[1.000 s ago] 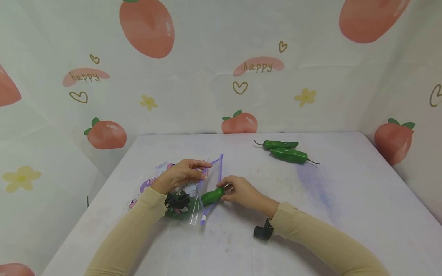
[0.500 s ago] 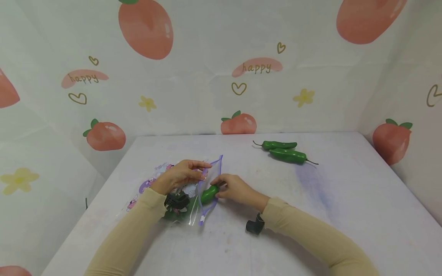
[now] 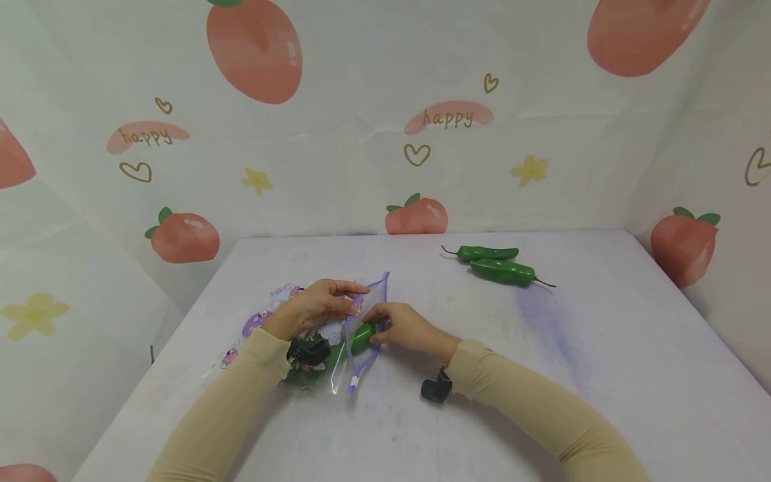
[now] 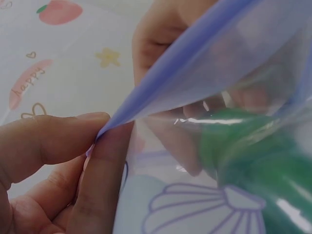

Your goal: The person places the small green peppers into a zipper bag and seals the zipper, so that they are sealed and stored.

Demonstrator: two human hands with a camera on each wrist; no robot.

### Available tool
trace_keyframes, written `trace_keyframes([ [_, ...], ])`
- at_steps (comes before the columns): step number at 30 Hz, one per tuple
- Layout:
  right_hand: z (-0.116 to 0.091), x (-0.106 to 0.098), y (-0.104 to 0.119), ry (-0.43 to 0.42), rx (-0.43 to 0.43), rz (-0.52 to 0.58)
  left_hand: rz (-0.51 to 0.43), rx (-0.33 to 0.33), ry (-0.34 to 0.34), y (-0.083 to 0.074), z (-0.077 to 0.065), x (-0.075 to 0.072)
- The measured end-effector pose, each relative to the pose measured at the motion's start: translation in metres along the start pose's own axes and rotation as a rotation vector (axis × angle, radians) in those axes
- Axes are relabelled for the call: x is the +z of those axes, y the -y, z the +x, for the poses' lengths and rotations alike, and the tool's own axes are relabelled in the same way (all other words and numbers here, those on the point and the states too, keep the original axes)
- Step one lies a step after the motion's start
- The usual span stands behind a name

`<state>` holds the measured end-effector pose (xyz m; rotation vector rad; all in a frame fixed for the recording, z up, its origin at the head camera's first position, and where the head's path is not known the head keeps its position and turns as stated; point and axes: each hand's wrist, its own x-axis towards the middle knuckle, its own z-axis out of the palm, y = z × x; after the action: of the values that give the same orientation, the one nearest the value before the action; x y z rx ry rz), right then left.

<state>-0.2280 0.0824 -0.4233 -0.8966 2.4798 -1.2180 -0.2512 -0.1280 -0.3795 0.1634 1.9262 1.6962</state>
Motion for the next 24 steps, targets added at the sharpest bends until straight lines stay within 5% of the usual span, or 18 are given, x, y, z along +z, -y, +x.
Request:
trace_keyframes([
  [10,0.0005,-0.0025,0.0016,0.017,-0.005,-0.012,-0.002,0.041,0.060,0.0002,-0.0032,-0.0004],
  [24,0.0006,-0.0027,0.0049,0.033,0.031,0.003,-0.004,0.032,0.038,0.0009,-0.0033,0.0006],
])
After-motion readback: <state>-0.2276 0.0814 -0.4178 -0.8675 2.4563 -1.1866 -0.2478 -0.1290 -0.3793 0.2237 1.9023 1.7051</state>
